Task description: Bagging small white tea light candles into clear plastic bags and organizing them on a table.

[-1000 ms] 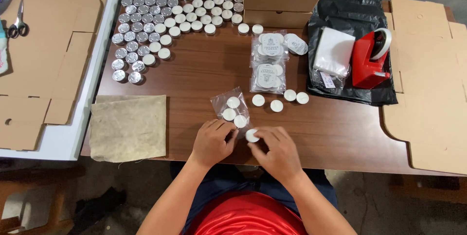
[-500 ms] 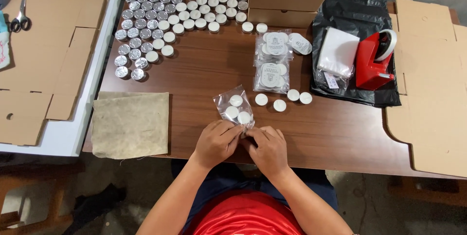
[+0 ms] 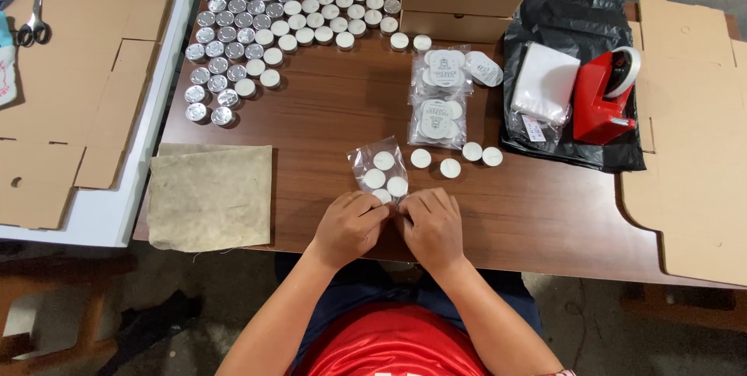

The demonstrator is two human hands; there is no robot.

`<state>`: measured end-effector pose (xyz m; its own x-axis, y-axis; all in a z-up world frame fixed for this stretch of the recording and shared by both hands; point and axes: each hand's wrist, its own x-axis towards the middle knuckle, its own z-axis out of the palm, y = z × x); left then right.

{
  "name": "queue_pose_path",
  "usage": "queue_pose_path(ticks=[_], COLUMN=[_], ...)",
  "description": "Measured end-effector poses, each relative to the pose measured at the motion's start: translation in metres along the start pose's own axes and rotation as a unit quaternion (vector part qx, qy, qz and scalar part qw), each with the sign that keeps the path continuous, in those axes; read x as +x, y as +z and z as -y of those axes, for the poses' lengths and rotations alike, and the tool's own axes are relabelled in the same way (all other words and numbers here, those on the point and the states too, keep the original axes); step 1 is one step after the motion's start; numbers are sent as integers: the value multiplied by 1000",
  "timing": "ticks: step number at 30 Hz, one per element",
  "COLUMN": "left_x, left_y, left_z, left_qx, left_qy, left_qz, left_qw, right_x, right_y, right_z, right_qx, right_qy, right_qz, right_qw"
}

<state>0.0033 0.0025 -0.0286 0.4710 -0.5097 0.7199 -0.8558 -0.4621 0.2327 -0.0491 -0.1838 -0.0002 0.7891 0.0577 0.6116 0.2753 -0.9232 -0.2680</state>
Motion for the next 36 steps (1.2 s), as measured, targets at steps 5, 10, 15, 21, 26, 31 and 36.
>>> queue_pose_path(ticks=[5,10,15,21,26,31,36], left_x=[4,19,21,-1,3,2,16], left_y=[-5,-18,-18,3,-1,-1,-11], left_z=[-5,-9,-10,1,-3,-4,-8], left_qx=[-23,-17,59,124,148,173,133], left_qy=[10,-13,-93,-137,-166,-166,-124], left_qz=[16,18,13,34,37,41,-4], left_qw=[1000,1000,994,982,974,970,983], right_x=[28,8,9,21,12,8,-1], right_y=[-20,7,10,-5,-1,1,10], right_z=[18,-3,-5,5,4,3,-7], right_qx=[-40,-37,-44,10,28,16,34], right_qy=[43,68,60,-35,-47,-15,-30], right_qz=[49,97,46,65,71,62,70], right_qw=[997,992,996,997,996,998,997])
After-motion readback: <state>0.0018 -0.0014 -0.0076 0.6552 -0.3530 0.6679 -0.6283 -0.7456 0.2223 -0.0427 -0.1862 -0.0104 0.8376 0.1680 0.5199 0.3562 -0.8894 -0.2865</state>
